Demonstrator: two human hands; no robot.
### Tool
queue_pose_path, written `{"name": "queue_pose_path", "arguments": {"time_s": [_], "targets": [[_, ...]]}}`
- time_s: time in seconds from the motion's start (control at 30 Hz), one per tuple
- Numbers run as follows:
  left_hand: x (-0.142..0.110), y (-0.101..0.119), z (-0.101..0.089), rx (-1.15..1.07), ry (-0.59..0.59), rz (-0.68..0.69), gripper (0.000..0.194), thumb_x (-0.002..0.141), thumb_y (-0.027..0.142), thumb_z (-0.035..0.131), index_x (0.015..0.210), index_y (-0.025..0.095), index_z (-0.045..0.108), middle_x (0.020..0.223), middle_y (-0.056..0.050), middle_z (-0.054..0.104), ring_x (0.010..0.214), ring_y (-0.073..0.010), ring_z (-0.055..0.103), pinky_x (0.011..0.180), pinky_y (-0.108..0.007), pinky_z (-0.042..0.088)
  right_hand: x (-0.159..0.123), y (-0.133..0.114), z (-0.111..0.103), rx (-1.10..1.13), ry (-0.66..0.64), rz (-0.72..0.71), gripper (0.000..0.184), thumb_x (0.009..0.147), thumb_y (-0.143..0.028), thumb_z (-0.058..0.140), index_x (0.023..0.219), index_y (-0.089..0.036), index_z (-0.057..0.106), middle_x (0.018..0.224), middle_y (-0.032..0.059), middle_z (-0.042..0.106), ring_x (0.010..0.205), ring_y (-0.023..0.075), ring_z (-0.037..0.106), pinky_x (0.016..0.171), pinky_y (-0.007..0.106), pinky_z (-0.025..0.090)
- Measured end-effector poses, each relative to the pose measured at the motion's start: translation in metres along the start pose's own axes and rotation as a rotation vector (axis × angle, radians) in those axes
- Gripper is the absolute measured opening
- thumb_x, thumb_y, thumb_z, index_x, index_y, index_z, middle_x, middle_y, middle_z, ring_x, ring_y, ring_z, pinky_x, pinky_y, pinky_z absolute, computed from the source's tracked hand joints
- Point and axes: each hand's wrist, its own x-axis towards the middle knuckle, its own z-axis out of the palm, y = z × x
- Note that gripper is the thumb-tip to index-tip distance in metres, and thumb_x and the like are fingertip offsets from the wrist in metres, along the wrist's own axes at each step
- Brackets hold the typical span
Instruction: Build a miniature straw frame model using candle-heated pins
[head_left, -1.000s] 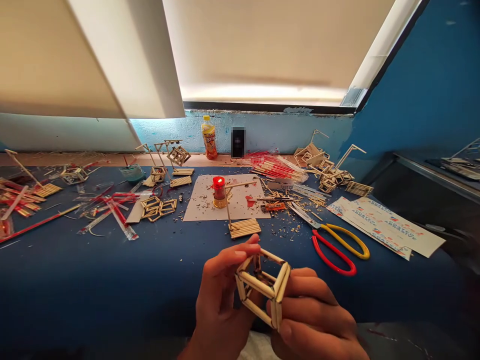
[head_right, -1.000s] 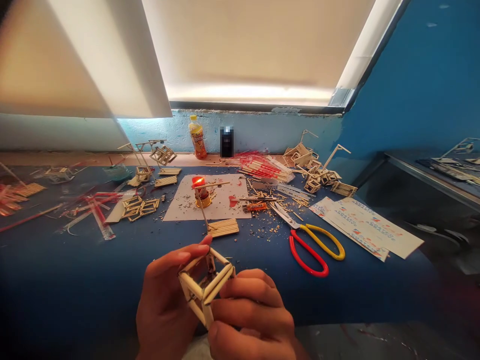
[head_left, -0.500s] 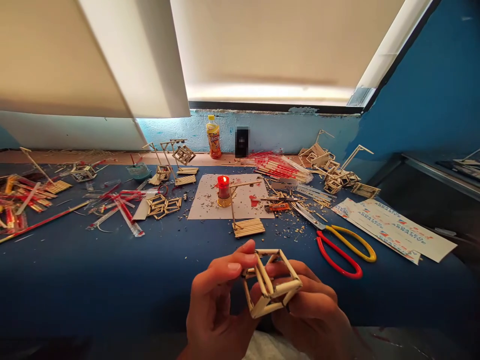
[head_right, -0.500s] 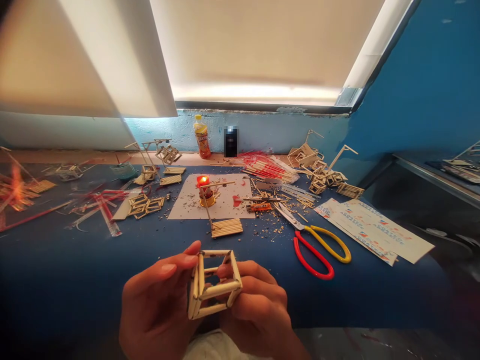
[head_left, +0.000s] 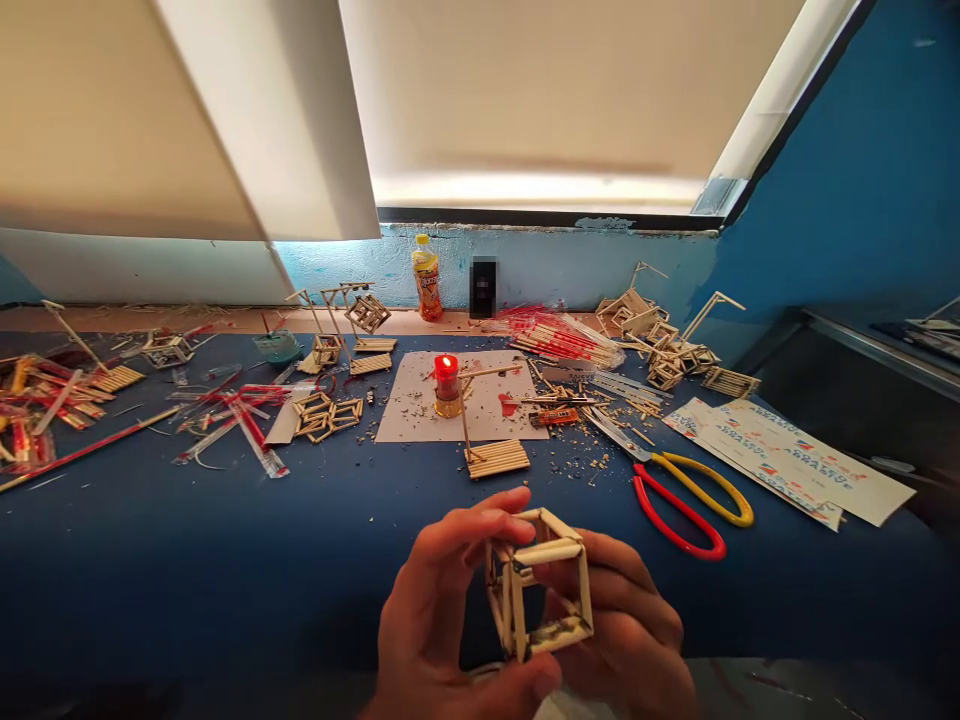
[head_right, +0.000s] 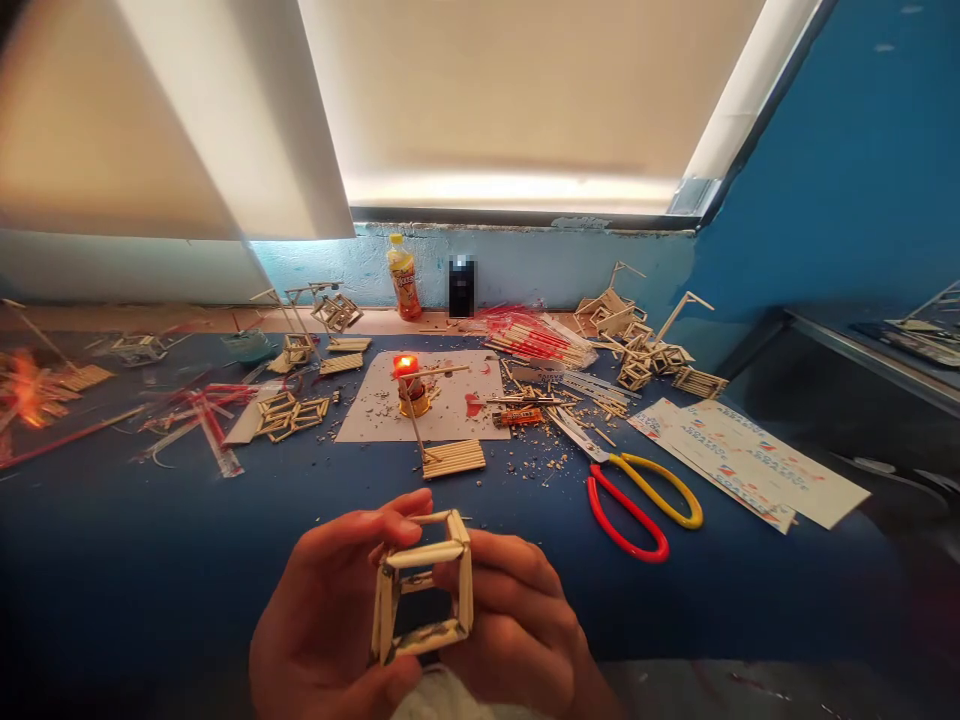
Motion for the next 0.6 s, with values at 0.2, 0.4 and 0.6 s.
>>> {"name": "queue_pose_path", "arguments": {"time_s": [0.2, 0.4, 0.6], "targets": [[-0.003, -0.003, -0.004, 0.095, -0.066, 0.083, 0.075, 0.074, 0.008, 0.083, 0.140, 0.026, 0.054, 0.115, -0.005, 0.071, 0.133, -0.0273, 0.059, 0.116, -0.035, 0.048, 0.014, -0.011, 0.014, 0.555, 0.074, 0.327, 0.018, 0.096, -0.040, 0.060, 0.095, -0.026, 0.048, 0.074, 0.0007, 0.066, 0.076, 0.0214, 0.064, 0.066, 0.039, 0.061], [-0.002, -0.005, 0.004, 0.198, 0.010, 0.159, 0.071, 0.074, -0.002, 0.071, 0.138, 0.026, 0.054, 0.128, -0.009, 0.065, 0.136, -0.0314, 0.055, 0.119, -0.049, 0.044, 0.014, -0.014, 0.011, 0.505, 0.038, 0.316, 0.011, 0.097, -0.023, 0.063, 0.098, -0.026, 0.052, 0.074, 0.0006, 0.068, 0.079, 0.0193, 0.062, 0.071, 0.036, 0.060], [-0.004, -0.001, 0.003, 0.180, -0.139, -0.027, 0.067, 0.083, 0.001, 0.061, 0.143, 0.028, 0.046, 0.145, -0.013, 0.051, 0.139, -0.0278, 0.053, 0.110, -0.032, 0.052, 0.027, -0.019, 0.002, 0.175, -0.065, 0.073, 0.012, 0.098, -0.017, 0.060, 0.097, -0.024, 0.050, 0.075, 0.0000, 0.076, 0.074, 0.0171, 0.066, 0.073, 0.035, 0.054]]}}
